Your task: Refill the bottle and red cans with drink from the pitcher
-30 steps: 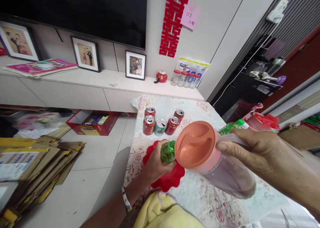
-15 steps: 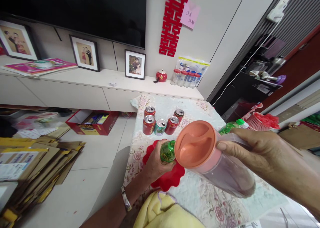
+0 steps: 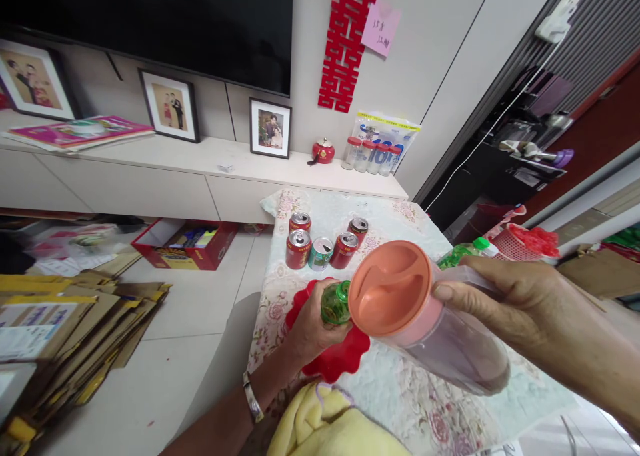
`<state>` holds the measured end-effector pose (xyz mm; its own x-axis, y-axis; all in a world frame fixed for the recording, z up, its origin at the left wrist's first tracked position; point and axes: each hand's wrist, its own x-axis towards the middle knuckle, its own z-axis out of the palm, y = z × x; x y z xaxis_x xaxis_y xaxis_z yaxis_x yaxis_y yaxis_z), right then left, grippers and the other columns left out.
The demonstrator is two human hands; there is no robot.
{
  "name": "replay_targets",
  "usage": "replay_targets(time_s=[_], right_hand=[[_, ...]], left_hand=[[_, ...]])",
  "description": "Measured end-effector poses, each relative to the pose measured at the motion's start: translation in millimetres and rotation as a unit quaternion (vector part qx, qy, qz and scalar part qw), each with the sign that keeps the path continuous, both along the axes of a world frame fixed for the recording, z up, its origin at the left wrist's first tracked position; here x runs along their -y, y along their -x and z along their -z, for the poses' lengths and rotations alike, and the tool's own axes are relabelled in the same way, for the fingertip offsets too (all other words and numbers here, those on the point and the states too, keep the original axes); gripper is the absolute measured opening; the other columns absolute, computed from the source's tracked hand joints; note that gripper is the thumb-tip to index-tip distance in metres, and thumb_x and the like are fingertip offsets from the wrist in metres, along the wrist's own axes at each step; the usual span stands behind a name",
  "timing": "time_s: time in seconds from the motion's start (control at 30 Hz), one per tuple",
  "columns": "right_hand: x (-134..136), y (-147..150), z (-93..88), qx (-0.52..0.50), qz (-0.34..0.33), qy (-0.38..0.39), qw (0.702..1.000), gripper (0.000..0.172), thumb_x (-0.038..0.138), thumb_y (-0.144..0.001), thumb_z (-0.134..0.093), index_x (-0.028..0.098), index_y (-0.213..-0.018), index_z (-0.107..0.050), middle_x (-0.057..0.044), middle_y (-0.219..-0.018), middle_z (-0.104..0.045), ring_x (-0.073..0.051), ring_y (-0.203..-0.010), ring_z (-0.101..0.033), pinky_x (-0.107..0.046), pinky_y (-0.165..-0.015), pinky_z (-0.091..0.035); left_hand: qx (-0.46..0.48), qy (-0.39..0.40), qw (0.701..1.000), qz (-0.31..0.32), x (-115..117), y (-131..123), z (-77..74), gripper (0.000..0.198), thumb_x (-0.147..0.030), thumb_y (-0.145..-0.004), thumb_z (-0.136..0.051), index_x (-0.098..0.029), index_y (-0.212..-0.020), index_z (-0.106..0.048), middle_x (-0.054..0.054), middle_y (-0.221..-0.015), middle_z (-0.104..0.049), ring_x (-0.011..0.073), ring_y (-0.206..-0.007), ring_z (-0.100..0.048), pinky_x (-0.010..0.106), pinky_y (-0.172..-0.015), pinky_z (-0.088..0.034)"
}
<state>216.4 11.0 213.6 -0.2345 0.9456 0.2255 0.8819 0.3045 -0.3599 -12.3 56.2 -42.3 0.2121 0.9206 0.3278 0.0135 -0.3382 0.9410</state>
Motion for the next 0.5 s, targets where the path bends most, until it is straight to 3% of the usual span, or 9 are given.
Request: replay_targets(time_s=[0.13, 0.5], right_hand=[[0.9, -2.2, 1.0, 0.013, 0.013, 0.001, 1.0, 0.033, 0.062, -0.085, -0.07, 0.031, -0.084, -0.082, 0.003, -0.072, -0.078, -0.02, -0.063, -0.077, -0.018, -0.053, -0.059], [-0.9, 4.0, 0.6, 0.003, -0.001, -0.014, 1.0, 0.034, 0.062, -0.085, -0.07, 0.031, -0.078, -0.082, 0.003, -0.067, -0.077, -0.018, -0.056, -0.075, -0.017, -0.049, -0.058]], left_hand=[[-0.001, -0.001, 1.0, 0.0, 0.0, 0.4, -0.1, 0.069, -0.02, -0.069, -0.081, -0.023, -0.13, -0.047, 0.012, -0.126, -0.065, 0.0312, -0.118, -0.066, 0.048, -0.098, -0.057], [-0.005, -0.011, 1.0, -0.009, -0.1, 0.2, -2.2, 0.068, -0.021, -0.071, -0.08, -0.021, -0.13, -0.047, 0.012, -0.125, -0.064, 0.0304, -0.115, -0.067, 0.045, -0.096, -0.058]])
